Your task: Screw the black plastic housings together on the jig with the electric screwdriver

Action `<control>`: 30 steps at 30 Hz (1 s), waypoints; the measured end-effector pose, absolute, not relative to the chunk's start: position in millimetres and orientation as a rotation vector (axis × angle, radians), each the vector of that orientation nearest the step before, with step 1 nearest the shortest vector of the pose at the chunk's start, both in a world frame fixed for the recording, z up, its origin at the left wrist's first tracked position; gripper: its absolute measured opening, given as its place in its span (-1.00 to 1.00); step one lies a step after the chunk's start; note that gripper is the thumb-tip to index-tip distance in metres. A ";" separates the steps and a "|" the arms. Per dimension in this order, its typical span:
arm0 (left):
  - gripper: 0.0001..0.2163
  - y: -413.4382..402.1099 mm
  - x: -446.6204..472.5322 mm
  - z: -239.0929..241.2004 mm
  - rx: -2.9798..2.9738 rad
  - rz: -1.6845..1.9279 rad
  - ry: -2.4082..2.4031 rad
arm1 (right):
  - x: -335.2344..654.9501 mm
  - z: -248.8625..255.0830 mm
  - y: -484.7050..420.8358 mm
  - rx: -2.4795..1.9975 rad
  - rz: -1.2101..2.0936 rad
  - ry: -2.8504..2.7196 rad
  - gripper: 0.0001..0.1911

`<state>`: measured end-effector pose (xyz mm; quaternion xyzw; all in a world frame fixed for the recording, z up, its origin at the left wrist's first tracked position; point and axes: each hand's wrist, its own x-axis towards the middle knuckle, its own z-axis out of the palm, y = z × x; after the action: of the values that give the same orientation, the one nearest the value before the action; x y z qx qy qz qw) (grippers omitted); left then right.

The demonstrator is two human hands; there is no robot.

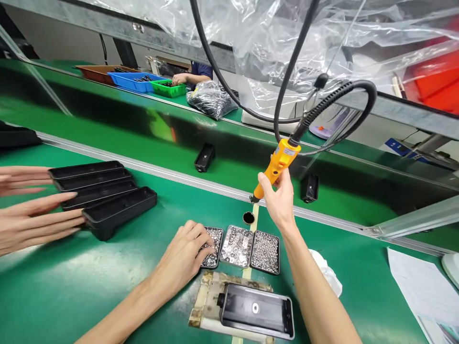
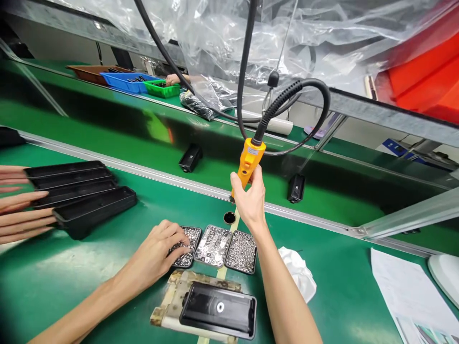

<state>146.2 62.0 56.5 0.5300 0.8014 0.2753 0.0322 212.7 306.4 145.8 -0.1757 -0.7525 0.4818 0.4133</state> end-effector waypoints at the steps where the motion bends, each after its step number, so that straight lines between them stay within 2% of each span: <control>1: -0.84 62.1 145.9 56.2 1.627 0.864 2.461 | 218.8 147.2 304.2 -0.439 1.246 -1.882 -0.69; 8: -0.78 60.2 145.7 71.4 1.482 1.154 2.374 | 261.6 166.4 281.8 -0.244 1.662 -1.685 -0.56; 11: -0.76 67.6 159.1 85.6 1.268 1.356 2.126 | 273.6 179.3 268.9 -0.175 1.820 -1.528 -0.61; 13: -0.76 75.4 171.6 92.8 1.187 1.431 2.017 | 280.3 188.0 260.5 -0.142 1.888 -1.414 -0.71; 16: -0.82 84.8 189.5 95.9 1.257 1.531 1.940 | 288.5 197.9 248.6 -0.124 1.908 -1.292 -0.93; 21: -0.88 85.7 204.4 86.6 1.400 1.698 1.916 | 293.9 201.6 232.1 -0.033 1.943 -1.255 -0.83; 30: -0.62 82.4 205.4 79.2 1.431 1.771 1.954 | 287.1 191.7 220.8 0.002 1.977 -1.290 -0.83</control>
<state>205.4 82.4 79.2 0.4757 0.6497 0.5887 0.0705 287.1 220.8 191.7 0.0009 -0.5054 0.7745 0.3803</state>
